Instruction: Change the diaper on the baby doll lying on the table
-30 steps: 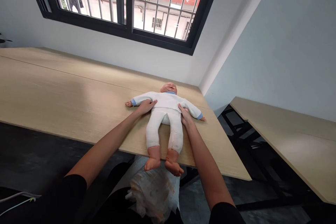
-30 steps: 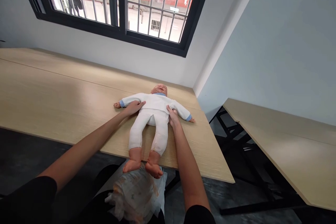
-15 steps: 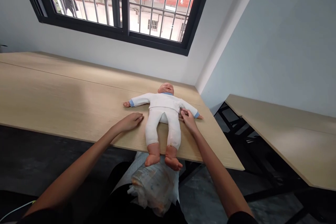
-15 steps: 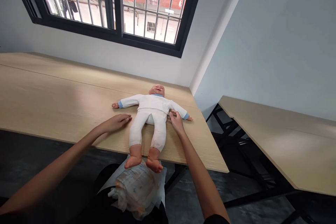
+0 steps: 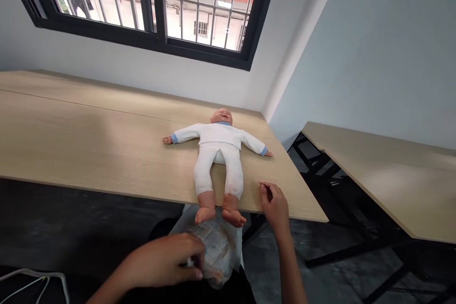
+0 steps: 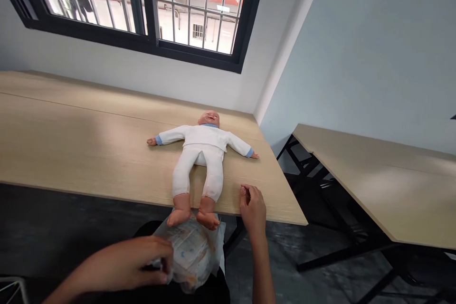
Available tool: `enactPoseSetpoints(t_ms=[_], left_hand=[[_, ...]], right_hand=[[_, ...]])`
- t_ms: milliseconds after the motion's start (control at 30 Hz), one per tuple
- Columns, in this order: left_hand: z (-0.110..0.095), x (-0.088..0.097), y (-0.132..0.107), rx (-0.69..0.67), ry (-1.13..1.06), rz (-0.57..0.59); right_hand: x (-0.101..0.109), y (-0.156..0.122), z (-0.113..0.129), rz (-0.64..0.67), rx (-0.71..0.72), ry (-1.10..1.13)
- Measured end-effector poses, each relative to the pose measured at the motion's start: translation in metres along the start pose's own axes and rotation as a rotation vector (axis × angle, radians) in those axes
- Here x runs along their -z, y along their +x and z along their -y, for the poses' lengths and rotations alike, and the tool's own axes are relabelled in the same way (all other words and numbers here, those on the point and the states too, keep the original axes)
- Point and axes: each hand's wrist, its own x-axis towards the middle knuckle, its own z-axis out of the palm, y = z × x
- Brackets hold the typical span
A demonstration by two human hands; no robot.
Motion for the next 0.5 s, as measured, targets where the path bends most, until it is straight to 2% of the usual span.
enactPoseSetpoints(t_ms=[33,100,233,300,400,500], left_hand=[[0.005,-0.012,0.01,-0.004,0.001,0.045],[0.022,-0.037,0.036,-0.019,0.017,0.052],[0.061,-0.085,0.083,0.048,-0.028,-0.049],[0.074,-0.101,0.095,0.008,-0.075,-0.095],[0.079,-0.109,0.096,-0.085,-0.113,-0.127],[0.074,-0.103,0.091,-0.142,-0.128,-0.135]], right_hand=[[-0.002,0.0,0.001,-0.013,0.001,-0.021],[-0.004,0.0,0.002,-0.032,0.005,-0.046],[-0.006,0.0,0.001,-0.046,0.034,-0.063],[-0.005,-0.002,0.001,-0.044,0.052,-0.075],[-0.005,-0.003,0.002,-0.045,0.071,-0.099],[-0.005,-0.004,0.004,-0.05,0.081,-0.127]])
